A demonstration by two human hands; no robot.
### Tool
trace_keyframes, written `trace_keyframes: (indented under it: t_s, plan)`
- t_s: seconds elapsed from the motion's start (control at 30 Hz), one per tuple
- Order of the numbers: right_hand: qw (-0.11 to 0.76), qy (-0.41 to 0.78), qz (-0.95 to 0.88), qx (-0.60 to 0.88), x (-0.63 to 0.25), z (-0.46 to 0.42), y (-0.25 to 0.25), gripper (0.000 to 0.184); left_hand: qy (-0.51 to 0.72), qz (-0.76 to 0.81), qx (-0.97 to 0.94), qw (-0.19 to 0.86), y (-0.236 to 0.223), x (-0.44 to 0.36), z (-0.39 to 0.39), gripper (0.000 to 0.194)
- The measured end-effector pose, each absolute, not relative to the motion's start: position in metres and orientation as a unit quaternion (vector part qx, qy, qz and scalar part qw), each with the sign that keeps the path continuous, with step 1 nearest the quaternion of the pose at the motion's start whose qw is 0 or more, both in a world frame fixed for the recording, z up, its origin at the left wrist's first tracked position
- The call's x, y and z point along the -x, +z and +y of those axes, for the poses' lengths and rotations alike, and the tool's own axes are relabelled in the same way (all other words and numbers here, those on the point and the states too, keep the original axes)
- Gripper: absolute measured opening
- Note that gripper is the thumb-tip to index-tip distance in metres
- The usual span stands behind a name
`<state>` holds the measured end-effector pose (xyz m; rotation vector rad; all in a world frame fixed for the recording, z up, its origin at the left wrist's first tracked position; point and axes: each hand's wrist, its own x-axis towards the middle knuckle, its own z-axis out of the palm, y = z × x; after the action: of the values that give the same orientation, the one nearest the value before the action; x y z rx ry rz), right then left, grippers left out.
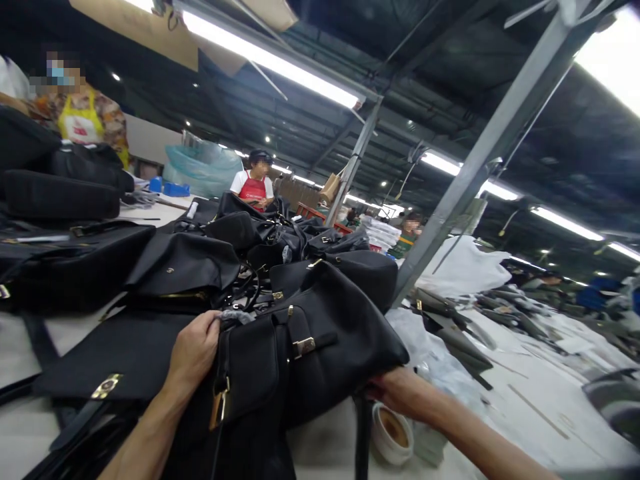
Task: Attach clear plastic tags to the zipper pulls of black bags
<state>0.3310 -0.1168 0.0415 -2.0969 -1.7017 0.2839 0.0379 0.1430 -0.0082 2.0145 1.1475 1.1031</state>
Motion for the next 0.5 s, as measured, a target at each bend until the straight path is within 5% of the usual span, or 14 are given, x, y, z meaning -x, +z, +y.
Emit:
trace_keyframes:
  t_s: [0.17,0.5]
  plan:
    - [0.154,0.094,-0.646,0.742,-0.316,-0.149,0.061,0.037,0.462,0.420,-0.738,0.254,-0.005,-0.033,0.136,0.041]
    - [0.114,0.053,-0.625,0.770,-0.281,-0.187,0.062,0.026,0.464,0.418,-0.750,0.218,0.007,-0.031,0.125,0.038]
